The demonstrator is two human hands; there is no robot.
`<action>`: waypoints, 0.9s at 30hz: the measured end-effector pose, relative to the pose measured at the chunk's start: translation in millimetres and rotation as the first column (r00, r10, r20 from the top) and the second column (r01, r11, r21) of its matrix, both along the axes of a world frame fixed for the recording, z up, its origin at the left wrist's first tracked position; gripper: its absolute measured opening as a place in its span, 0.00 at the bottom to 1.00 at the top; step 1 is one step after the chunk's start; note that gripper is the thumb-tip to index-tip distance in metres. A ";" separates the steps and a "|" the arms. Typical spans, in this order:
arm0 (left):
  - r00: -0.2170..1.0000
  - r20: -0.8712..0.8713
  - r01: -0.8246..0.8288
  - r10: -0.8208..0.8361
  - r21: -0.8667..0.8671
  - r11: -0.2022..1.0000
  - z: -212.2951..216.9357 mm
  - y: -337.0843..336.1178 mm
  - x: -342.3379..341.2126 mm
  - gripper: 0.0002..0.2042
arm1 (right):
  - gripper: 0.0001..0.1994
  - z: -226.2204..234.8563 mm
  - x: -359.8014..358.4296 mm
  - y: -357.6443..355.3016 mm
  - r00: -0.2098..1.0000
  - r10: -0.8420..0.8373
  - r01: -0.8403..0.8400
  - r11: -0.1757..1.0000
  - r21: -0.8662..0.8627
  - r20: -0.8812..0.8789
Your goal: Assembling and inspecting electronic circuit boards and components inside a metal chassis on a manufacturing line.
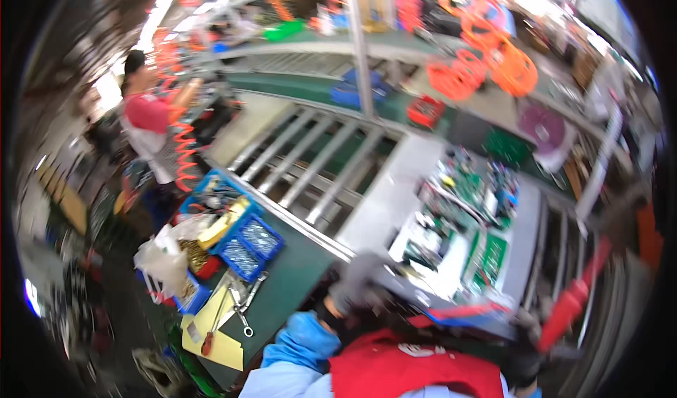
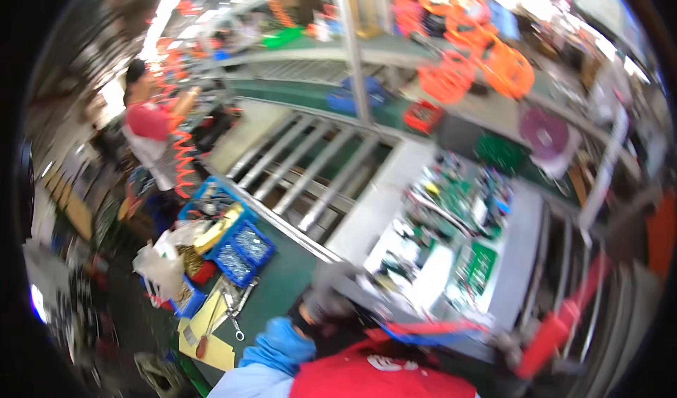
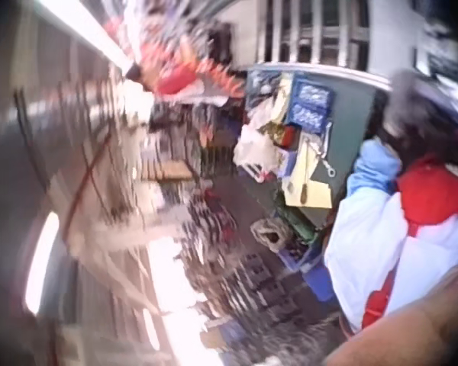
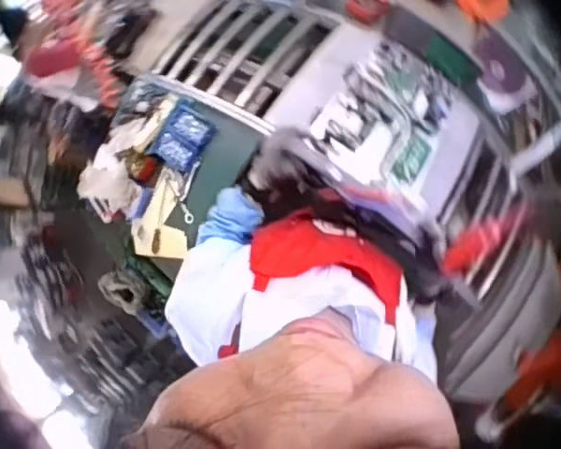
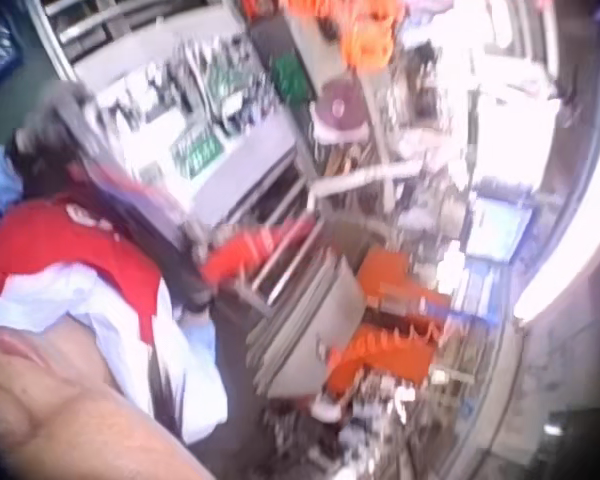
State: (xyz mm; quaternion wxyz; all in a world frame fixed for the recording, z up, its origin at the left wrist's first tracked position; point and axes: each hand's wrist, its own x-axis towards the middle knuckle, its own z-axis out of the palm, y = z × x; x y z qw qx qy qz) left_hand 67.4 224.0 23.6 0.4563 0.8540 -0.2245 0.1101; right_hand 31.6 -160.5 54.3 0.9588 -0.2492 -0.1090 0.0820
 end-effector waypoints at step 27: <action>0.810 -0.227 -0.469 0.541 -0.805 0.364 43.8 12.3 47.6 0.31 | 0.20 86.9 130.4 65.3 0.322 0.406 0.827 0.320 -0.463 0.856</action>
